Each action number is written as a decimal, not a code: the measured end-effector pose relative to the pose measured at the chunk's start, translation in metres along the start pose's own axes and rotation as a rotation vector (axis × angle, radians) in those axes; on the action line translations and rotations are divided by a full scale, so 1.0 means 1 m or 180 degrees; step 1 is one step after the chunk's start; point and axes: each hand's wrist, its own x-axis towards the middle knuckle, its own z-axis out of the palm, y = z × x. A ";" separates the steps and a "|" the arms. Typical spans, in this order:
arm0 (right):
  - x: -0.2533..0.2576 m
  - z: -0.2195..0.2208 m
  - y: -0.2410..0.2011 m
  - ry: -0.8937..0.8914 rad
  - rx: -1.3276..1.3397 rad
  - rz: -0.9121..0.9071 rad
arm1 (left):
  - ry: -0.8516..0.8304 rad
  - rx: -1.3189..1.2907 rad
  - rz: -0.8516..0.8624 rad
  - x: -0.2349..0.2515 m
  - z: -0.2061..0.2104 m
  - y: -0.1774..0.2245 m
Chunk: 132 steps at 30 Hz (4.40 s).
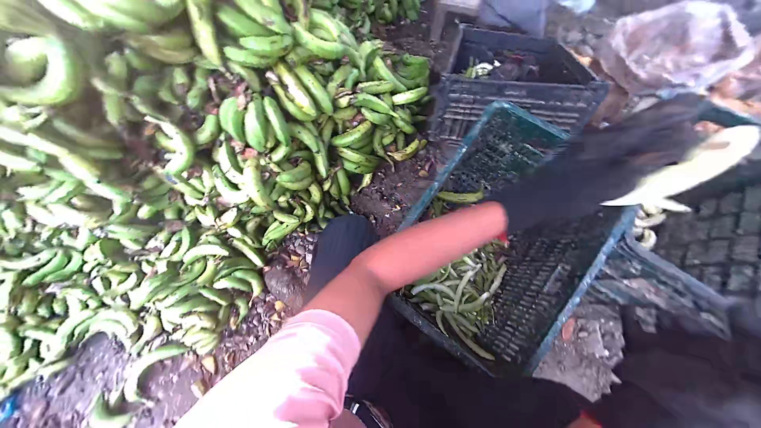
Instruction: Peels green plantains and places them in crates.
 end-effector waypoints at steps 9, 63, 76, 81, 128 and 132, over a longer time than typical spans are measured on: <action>-0.020 0.042 0.004 -0.0698 -0.0134 -0.0392 | -0.0023 0.0653 -0.0692 -0.089 -0.133 -0.045; -0.038 0.080 0.069 -0.1735 -0.0451 0.1218 | 0.3896 0.0953 -0.3260 -0.362 -0.315 0.043; -0.062 0.071 0.030 -0.1432 -0.0304 0.0923 | 0.2175 -0.1868 -0.2168 -0.207 -0.247 0.064; -0.060 0.064 0.029 -0.1163 -0.0178 0.1250 | 0.1163 -0.1774 -0.1496 -0.155 -0.196 0.023; -0.049 0.094 0.066 -0.2241 -0.3572 -0.0968 | 0.0620 -0.1569 -0.2227 -0.096 -0.070 -0.090; -0.057 0.100 0.063 -0.2137 -0.3561 -0.0417 | 0.0516 -0.1518 -0.2130 -0.096 -0.066 -0.090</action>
